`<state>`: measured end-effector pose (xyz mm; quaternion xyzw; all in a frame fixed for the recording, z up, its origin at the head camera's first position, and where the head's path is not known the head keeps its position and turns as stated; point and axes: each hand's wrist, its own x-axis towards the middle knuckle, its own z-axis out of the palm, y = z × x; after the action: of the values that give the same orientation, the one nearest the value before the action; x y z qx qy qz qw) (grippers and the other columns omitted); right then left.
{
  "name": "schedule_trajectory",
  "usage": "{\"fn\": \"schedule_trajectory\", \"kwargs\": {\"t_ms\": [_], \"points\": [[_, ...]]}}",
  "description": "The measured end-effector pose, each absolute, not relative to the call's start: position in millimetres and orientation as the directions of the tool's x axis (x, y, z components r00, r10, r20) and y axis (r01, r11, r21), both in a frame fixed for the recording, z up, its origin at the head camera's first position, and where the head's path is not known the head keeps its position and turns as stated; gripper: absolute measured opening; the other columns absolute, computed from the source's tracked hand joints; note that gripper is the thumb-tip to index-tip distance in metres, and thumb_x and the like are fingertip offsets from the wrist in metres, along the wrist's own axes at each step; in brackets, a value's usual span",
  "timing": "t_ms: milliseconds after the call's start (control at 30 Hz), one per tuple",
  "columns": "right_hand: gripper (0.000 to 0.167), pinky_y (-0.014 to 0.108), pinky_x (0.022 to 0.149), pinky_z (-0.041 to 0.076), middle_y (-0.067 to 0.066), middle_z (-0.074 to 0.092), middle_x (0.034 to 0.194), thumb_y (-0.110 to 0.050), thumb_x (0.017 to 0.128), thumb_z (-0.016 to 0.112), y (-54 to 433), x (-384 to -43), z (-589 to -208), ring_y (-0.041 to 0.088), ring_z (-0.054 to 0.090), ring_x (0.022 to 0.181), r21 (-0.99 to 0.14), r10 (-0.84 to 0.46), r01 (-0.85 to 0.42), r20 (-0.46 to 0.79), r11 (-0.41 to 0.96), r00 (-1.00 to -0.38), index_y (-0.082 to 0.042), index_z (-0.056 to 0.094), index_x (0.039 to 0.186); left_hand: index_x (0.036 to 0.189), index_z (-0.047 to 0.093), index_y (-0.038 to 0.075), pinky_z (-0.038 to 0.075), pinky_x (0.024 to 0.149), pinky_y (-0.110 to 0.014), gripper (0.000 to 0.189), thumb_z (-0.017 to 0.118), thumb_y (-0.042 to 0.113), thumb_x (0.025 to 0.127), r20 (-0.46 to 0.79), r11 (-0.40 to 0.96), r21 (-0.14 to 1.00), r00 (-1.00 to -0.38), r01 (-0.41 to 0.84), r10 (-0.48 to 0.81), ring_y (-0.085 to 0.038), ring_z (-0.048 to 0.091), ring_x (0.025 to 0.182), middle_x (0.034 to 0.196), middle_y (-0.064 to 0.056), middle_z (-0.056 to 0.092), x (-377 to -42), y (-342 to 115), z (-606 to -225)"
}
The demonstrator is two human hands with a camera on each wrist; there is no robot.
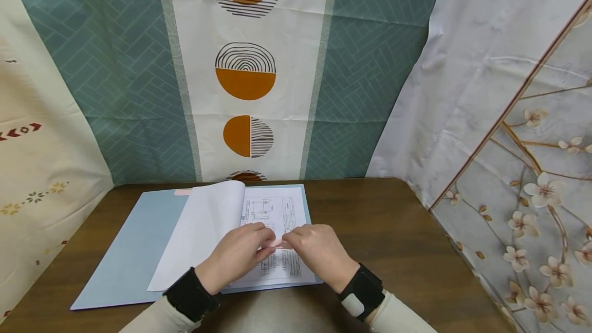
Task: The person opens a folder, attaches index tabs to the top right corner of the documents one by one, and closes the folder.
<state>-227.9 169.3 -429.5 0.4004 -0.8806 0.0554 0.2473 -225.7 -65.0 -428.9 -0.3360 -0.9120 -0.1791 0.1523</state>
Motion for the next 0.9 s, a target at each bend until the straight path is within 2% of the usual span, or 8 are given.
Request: {"fn": "schedule_trajectory", "kwargs": {"t_ms": [267, 567, 900], "points": [[0.034, 0.028, 0.077, 0.063, -0.006, 0.083, 0.094, -0.013, 0.075, 0.103, 166.4, -227.7, -429.7, 0.008, 0.078, 0.082, 0.117, -0.665, -0.728, 0.521, 0.676, -0.534, -0.017, 0.088, 0.106, 0.097, 0.08, 0.013, 0.05, 0.067, -0.027, 0.017, 0.092, 0.025, 0.094, 0.392, 0.711, 0.235, -0.734, 0.663, 0.555, -0.009, 0.056, 0.074, 0.084, 0.004, 0.068, -226.5, -64.9, -429.4], [0.032, 0.028, 0.074, 0.063, -0.007, 0.082, 0.092, -0.008, 0.076, 0.102, 164.9, -228.0, -428.9, 0.007, 0.076, 0.08, 0.117, -0.657, -0.73, 0.548, 0.674, -0.518, -0.017, 0.088, 0.102, 0.097, 0.081, 0.013, 0.05, 0.066, -0.026, 0.018, 0.092, 0.027, 0.094, 0.391, 0.715, 0.244, -0.741, 0.656, 0.546, -0.009, 0.058, 0.074, 0.084, 0.006, 0.067, -225.6, -63.6, -428.8], [0.031, 0.028, 0.075, 0.063, -0.008, 0.08, 0.093, -0.012, 0.076, 0.104, 163.9, -228.7, -427.8, 0.008, 0.073, 0.082, 0.054, -0.621, -0.725, 0.561, 0.687, -0.547, -0.019, 0.089, 0.102, 0.094, 0.079, 0.014, 0.05, 0.066, -0.026, 0.017, 0.09, 0.026, 0.095, 0.413, 0.7, 0.228, -0.719, 0.676, 0.559, -0.008, 0.058, 0.074, 0.082, 0.006, 0.066, -225.7, -63.9, -431.6]]}}
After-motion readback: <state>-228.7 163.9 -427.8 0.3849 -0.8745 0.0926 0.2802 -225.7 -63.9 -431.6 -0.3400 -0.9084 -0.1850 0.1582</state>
